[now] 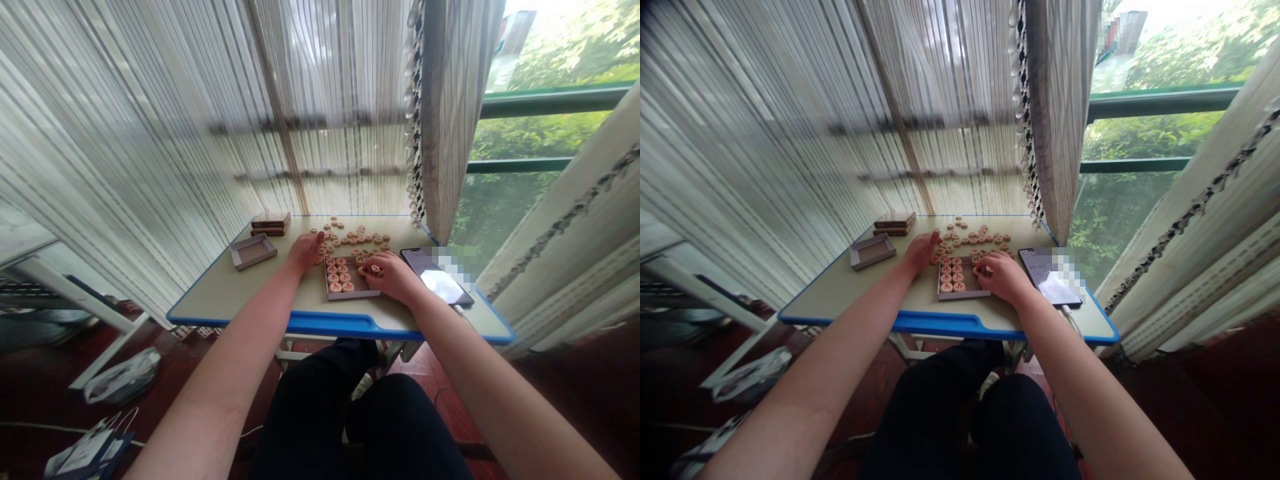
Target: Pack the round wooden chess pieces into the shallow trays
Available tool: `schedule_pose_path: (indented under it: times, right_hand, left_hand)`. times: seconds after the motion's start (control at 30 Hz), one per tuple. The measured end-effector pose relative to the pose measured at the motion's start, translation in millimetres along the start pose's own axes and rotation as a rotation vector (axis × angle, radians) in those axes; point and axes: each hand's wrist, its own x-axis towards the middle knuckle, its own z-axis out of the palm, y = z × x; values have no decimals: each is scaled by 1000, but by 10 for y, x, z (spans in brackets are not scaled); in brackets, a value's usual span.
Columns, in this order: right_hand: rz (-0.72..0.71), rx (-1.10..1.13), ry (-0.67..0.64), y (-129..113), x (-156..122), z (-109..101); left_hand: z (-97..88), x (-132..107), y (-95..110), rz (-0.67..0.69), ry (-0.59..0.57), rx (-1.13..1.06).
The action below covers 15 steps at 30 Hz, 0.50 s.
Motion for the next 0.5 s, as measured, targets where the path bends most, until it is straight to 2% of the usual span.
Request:
schedule_pose_path:
  times: [0.23, 0.5]
  right_hand:
    - [2, 31, 49, 34, -4, 50]
    - [48, 78, 33, -16, 8, 29]
  left_hand:
    - [2, -10, 4, -1, 18, -12]
    - [11, -2, -8, -2, 4, -5]
